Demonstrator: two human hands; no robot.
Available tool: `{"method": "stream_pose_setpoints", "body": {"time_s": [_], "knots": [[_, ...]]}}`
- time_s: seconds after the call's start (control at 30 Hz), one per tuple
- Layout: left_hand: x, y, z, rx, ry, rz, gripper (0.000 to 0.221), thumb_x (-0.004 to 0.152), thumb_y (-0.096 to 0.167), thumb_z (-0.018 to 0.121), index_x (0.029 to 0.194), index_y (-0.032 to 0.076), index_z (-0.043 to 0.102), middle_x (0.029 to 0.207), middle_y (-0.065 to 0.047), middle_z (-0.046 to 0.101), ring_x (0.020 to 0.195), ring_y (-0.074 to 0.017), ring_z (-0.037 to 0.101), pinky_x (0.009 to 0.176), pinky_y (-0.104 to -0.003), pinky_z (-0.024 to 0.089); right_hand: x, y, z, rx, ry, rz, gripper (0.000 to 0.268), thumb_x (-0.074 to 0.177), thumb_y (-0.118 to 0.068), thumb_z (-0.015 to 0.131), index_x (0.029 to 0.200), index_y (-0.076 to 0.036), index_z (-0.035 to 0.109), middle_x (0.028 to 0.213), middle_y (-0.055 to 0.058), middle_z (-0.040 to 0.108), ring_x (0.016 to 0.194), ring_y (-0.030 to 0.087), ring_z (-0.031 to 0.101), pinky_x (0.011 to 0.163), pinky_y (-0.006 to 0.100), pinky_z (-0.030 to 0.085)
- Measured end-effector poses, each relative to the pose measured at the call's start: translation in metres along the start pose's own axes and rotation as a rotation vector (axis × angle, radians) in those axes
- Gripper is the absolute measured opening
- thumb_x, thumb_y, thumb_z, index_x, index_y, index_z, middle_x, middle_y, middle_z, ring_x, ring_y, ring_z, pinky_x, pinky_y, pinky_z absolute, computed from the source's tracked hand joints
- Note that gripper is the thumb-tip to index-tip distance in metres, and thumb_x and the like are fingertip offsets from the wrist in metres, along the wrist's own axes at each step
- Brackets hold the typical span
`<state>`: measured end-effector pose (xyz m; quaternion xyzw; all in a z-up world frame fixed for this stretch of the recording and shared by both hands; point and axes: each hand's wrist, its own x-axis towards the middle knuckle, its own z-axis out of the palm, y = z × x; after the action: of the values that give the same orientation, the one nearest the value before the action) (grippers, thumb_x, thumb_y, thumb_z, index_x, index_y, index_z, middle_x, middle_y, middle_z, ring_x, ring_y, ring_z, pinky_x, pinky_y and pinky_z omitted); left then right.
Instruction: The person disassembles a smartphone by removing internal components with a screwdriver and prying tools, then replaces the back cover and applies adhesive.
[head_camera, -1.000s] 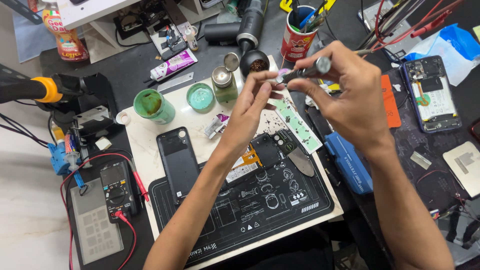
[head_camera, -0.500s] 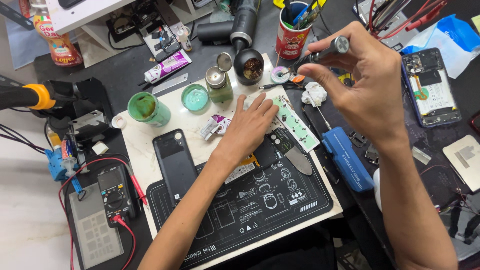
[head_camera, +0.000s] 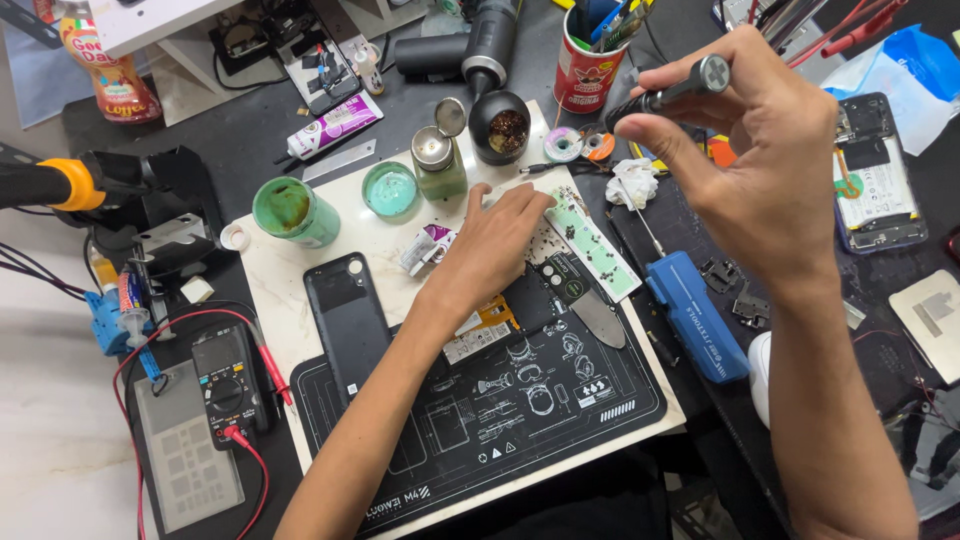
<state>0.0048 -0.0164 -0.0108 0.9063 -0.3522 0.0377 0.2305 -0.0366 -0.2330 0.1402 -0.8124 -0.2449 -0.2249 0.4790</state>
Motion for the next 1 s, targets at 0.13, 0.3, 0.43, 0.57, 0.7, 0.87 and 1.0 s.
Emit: {"method": "stream_pose_setpoints", "body": {"time_s": [0.13, 0.3, 0.43, 0.57, 0.7, 0.87, 1.0], "knots": [[0.001, 0.002, -0.001, 0.016, 0.016, 0.011, 0.051, 0.077, -0.014, 0.056, 0.125, 0.004, 0.055, 0.129, -0.017, 0.061, 0.13, -0.0303, 0.055, 0.113, -0.063, 0.028, 0.003, -0.005, 0.003, 0.03, 0.007, 0.067, 0.022, 0.097, 0.004, 0.075, 0.114, 0.006, 0.06, 0.11, 0.012, 0.069, 0.106, 0.019, 0.073, 0.095, 0.028, 0.061], [-0.014, 0.006, -0.019, 0.032, 0.102, 0.057, 0.052, 0.076, -0.012, 0.057, 0.126, 0.003, 0.057, 0.128, -0.016, 0.062, 0.133, -0.0306, 0.053, 0.111, -0.061, 0.028, 0.002, -0.016, 0.017, 0.09, -0.002, 0.119, 0.02, 0.102, 0.007, 0.068, 0.119, 0.005, 0.058, 0.115, 0.012, 0.069, 0.111, 0.019, 0.073, 0.098, 0.028, 0.061], [-0.053, 0.007, -0.041, 0.075, 0.092, -0.012, 0.046, 0.084, -0.003, 0.06, 0.129, 0.004, 0.059, 0.127, -0.014, 0.063, 0.13, -0.0293, 0.054, 0.113, -0.055, 0.031, -0.001, -0.024, 0.037, 0.107, -0.022, 0.118, 0.024, 0.101, 0.01, 0.062, 0.123, 0.005, 0.055, 0.118, 0.013, 0.066, 0.114, 0.02, 0.071, 0.104, 0.029, 0.059], [-0.114, 0.015, -0.063, 0.075, 0.063, -0.111, 0.045, 0.095, 0.024, 0.067, 0.134, 0.005, 0.058, 0.124, -0.015, 0.062, 0.127, -0.0302, 0.053, 0.114, -0.054, 0.031, -0.01, -0.024, 0.052, 0.209, -0.072, 0.119, 0.025, 0.103, 0.009, 0.064, 0.125, 0.005, 0.054, 0.12, 0.013, 0.067, 0.117, 0.022, 0.071, 0.103, 0.03, 0.06], [-0.164, 0.011, -0.075, 0.12, 0.065, -0.168, 0.082, 0.083, 0.053, 0.074, 0.141, 0.001, 0.05, 0.126, -0.019, 0.058, 0.13, -0.0356, 0.049, 0.112, -0.056, 0.028, -0.028, -0.022, 0.08, 0.34, -0.157, 0.11, 0.028, 0.105, 0.011, 0.064, 0.131, 0.005, 0.053, 0.122, 0.015, 0.068, 0.12, 0.023, 0.07, 0.105, 0.031, 0.06], [-0.196, 0.01, -0.062, 0.09, 0.113, -0.149, 0.096, 0.079, 0.056, 0.077, 0.149, 0.001, 0.041, 0.135, -0.018, 0.054, 0.138, -0.0371, 0.043, 0.113, -0.06, 0.023, -0.071, -0.035, 0.13, 0.41, -0.338, 0.081, 0.051, 0.096, 0.012, 0.065, 0.138, 0.0, 0.04, 0.126, 0.02, 0.066, 0.123, 0.027, 0.069, 0.105, 0.037, 0.061], [-0.205, 0.006, -0.05, 0.095, 0.154, -0.123, 0.096, 0.082, 0.054, 0.077, 0.152, 0.002, 0.039, 0.139, -0.014, 0.054, 0.143, -0.0335, 0.042, 0.116, -0.062, 0.021, -0.099, -0.03, 0.156, 0.423, -0.4, -0.095, 0.06, 0.096, 0.01, 0.066, 0.14, -0.011, 0.031, 0.13, 0.021, 0.064, 0.12, 0.026, 0.071, 0.1, 0.035, 0.064]]}}
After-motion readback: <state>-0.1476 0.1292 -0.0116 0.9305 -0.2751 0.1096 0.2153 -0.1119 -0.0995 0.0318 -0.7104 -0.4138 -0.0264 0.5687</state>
